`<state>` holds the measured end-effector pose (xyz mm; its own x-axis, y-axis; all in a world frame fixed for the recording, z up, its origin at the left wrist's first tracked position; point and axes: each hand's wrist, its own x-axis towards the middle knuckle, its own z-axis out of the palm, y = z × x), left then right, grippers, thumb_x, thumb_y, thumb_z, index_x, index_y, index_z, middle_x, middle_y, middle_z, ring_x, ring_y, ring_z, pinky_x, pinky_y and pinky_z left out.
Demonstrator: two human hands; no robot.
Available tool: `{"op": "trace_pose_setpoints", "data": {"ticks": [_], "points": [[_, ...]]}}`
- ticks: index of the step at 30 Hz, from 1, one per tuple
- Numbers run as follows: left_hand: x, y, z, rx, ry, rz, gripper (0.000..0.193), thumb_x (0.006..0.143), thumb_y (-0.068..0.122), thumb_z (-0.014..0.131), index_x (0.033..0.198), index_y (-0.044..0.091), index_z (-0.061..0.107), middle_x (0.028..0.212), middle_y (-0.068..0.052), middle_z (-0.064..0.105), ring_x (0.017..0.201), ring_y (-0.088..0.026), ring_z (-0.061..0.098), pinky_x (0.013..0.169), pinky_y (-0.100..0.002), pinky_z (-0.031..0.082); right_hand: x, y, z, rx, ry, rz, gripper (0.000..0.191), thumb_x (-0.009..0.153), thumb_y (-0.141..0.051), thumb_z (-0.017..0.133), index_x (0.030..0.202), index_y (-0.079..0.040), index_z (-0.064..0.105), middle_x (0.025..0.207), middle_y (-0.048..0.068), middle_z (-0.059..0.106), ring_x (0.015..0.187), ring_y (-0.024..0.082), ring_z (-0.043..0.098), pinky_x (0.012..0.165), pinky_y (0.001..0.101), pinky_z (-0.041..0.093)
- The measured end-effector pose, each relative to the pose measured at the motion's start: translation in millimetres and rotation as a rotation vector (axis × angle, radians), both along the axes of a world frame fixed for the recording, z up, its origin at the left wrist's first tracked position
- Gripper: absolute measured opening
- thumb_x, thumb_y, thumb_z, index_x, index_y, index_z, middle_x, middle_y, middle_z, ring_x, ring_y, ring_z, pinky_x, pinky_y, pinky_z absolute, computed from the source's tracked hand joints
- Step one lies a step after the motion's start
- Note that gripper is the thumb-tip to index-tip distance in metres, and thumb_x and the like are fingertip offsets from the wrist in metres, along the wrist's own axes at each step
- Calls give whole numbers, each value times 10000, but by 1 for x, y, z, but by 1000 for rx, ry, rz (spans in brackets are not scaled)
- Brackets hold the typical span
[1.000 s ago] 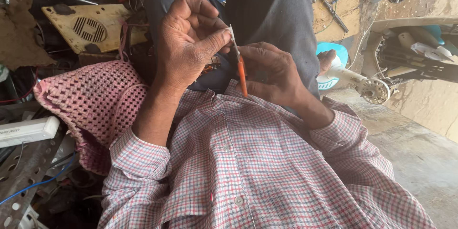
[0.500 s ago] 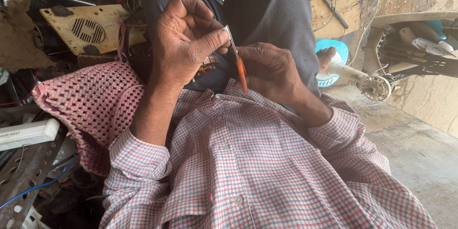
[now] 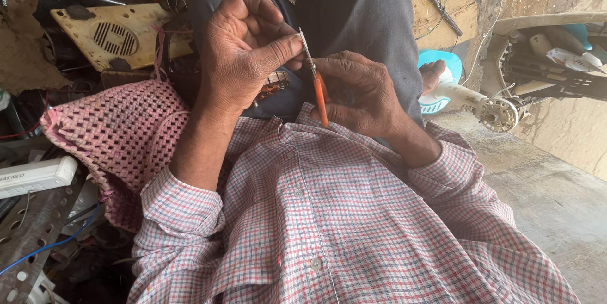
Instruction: The person sits on the floor holding a fan motor stator with copper windings on their lap. They use a small stick-like tool to clean and press between the winding slots, then use scissors to trim excess material from the windings, rotating the stator to work around it before setting it down.
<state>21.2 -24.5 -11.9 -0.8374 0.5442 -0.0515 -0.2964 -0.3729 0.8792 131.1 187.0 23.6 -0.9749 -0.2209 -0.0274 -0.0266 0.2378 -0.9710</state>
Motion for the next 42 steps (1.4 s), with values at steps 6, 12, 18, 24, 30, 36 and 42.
{"op": "trace_pose_setpoints", "data": {"ticks": [6, 12, 18, 24, 30, 36, 42], "points": [[0, -1, 3, 36, -79, -48, 273, 998, -96, 759, 1114, 29, 547, 968, -147, 726, 842, -185, 767, 725, -318, 687, 0, 8, 0, 49, 18, 23, 616, 835, -186, 915, 1355, -12, 634, 1097, 75, 656, 976, 148, 699, 836, 288, 602], [1, 2, 10, -12, -171, -54, 276, 956, -83, 754, 1090, 34, 543, 916, -130, 722, 826, -181, 759, 744, -334, 681, -4, 7, 2, -226, -98, -43, 551, 950, -184, 897, 1408, -33, 631, 1164, 79, 667, 1073, 171, 703, 957, 311, 599], [-2, -5, 8, 54, -231, 19, 366, 958, -73, 722, 1288, 32, 603, 997, -21, 698, 895, -141, 748, 834, -318, 682, 29, 41, 18, 935, 52, 46, 527, 615, -336, 911, 1057, -109, 735, 1033, 56, 664, 838, 276, 674, 769, 533, 419], [3, -5, 5, -191, 15, -11, 115, 984, -46, 783, 1060, 24, 731, 991, -50, 743, 845, -82, 696, 754, -230, 608, 66, 54, 45, 1133, -52, 841, 184, 901, -52, 626, 1060, -91, 712, 927, 35, 683, 724, 146, 696, 567, 295, 549], [12, 1, 10, -108, 151, -52, 111, 1020, -57, 719, 1109, 8, 736, 1078, -55, 725, 938, -94, 728, 828, -253, 647, -1, 18, 11, 416, 113, -177, 244, 886, -91, 783, 1104, -49, 680, 1036, 76, 735, 866, 155, 669, 763, 353, 477], [11, 4, 11, -82, 113, -18, 325, 1026, -102, 684, 1278, 31, 528, 1026, -53, 673, 947, -75, 681, 859, -221, 608, -32, 1, -16, -459, -210, -240, 142, 997, -5, 778, 1129, -1, 724, 1092, 71, 749, 998, 113, 697, 918, 262, 574], [11, 5, 15, -174, 217, 7, 324, 1032, -93, 687, 1262, 35, 499, 997, -46, 673, 934, -77, 692, 864, -227, 616, -31, 0, -16, -446, -248, -258, 131, 975, 2, 782, 1100, 14, 745, 1053, 94, 771, 981, 134, 721, 911, 277, 596]]}}
